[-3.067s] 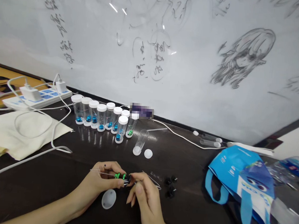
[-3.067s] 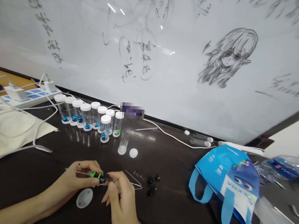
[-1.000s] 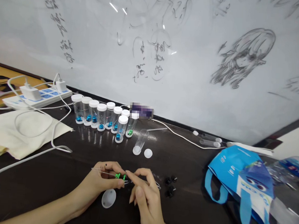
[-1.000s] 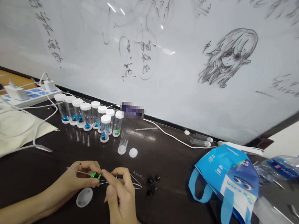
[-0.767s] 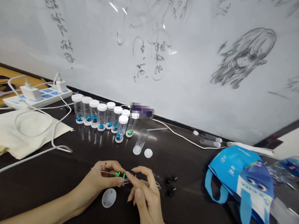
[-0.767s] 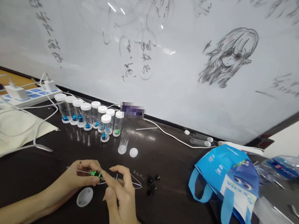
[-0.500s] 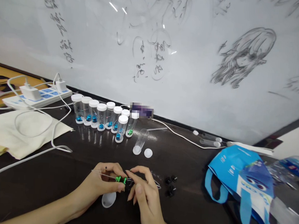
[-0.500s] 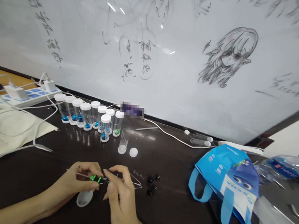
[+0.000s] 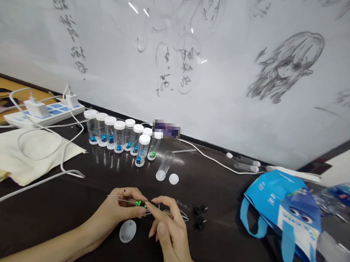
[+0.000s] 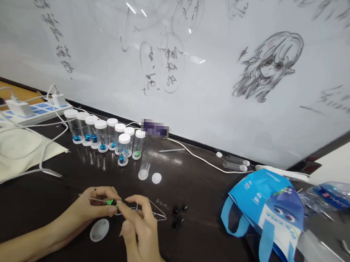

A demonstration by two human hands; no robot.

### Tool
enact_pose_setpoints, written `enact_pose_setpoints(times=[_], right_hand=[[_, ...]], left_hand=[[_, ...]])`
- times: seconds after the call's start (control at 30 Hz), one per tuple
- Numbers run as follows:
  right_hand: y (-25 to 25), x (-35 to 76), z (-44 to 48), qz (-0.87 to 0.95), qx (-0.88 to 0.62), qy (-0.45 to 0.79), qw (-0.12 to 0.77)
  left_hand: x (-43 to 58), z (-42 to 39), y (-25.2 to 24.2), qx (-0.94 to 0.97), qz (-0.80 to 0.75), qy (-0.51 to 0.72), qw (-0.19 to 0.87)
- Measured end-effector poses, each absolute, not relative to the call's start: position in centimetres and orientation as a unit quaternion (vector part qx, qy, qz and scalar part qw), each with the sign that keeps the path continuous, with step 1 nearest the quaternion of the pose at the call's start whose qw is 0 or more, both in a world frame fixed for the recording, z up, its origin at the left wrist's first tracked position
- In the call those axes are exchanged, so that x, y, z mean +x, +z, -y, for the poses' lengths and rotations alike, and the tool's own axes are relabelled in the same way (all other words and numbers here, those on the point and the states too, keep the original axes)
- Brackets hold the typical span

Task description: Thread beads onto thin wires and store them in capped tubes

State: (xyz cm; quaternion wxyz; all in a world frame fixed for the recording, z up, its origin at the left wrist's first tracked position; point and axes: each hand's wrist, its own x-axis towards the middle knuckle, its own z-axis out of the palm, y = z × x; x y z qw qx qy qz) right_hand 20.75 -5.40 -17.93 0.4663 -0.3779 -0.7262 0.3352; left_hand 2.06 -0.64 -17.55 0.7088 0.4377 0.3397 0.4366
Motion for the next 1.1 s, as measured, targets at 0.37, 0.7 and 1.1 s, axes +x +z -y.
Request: enact_pose_setpoints(times=[0.37,0.7,1.1], right_hand=[[-18.25,20.58,5.15,0.692,-0.4,0.381,0.465],[-18.17,20.83,5.42,0.734,-0.376,0.346,0.448],[-18.38,20.8,5.41,0.73,-0.377,0.357,0.444]], left_hand=[[2.1,0.96,-17.49,0.465,-0.316,0.431,0.706],[2.06,0.84,-17.4,0.461,-0.329,0.431,0.703],[2.1,0.85,-17.64,0.471,-0.322,0.434,0.697]])
